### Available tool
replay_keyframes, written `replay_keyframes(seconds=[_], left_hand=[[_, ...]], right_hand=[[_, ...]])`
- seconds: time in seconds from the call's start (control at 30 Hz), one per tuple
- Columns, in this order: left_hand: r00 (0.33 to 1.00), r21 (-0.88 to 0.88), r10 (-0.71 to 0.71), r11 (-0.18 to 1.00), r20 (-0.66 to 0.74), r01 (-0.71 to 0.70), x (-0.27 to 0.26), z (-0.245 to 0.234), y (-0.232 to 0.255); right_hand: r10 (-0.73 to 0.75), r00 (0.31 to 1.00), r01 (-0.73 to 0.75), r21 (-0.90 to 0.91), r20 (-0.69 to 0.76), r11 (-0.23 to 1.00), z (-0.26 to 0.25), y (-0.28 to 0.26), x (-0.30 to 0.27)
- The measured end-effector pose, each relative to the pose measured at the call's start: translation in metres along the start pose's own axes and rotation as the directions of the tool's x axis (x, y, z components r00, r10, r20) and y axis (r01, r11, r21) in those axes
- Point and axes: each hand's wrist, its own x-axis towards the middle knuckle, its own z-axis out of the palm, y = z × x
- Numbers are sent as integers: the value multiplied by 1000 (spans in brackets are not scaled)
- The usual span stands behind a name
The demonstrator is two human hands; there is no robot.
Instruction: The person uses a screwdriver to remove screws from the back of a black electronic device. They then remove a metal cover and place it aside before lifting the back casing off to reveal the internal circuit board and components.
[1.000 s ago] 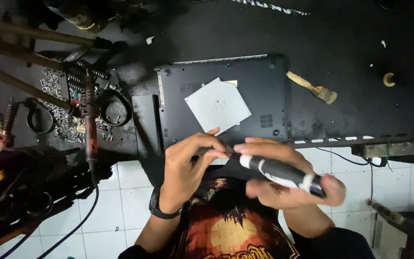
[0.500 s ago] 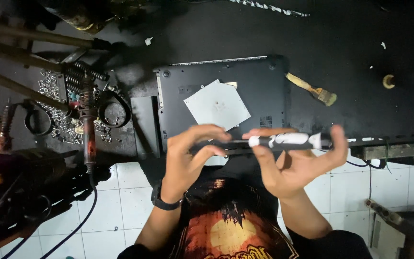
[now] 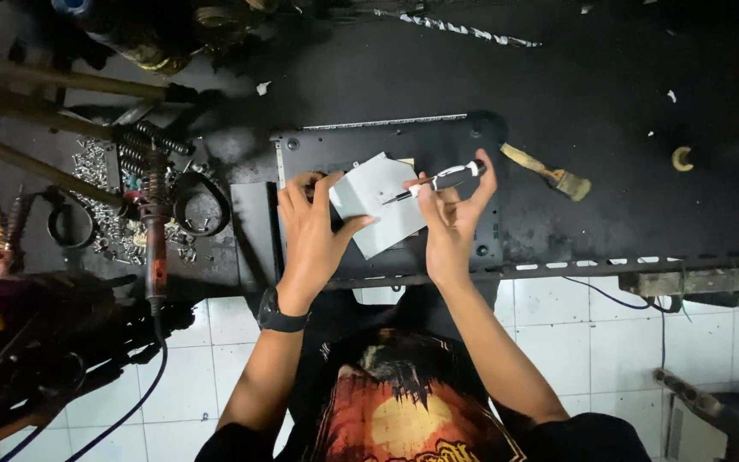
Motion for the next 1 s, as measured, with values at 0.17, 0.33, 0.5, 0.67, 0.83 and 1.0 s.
replay_keyframes(seconds=[0.17,0.33,0.5,0.67,0.83,1.0], left_hand=[[999,-72,-48,996,8,48,1,5,-9],[996,-129,-57,989,72,66,4,3,-15],[986,-393,-131,905,106,163,0,-7,-5],[966,-570,-200,780,165,259,-4,-11,12],[966,-595,-148,764,212,248,-12,-22,34],[986,-687,101,727,134,19,-17,-30,42]], right_hand=[[29,1000,-29,18,0,999,-5,2,1],[22,1000,-21,50,-7,999,-10,7,1],[6,1000,-4,105,-23,994,-13,4,-2],[-134,988,133,-10,-74,991,-18,-30,1],[-384,923,382,-198,26,903,-16,-90,-3],[-483,808,584,-344,337,736,1,-115,-11]])
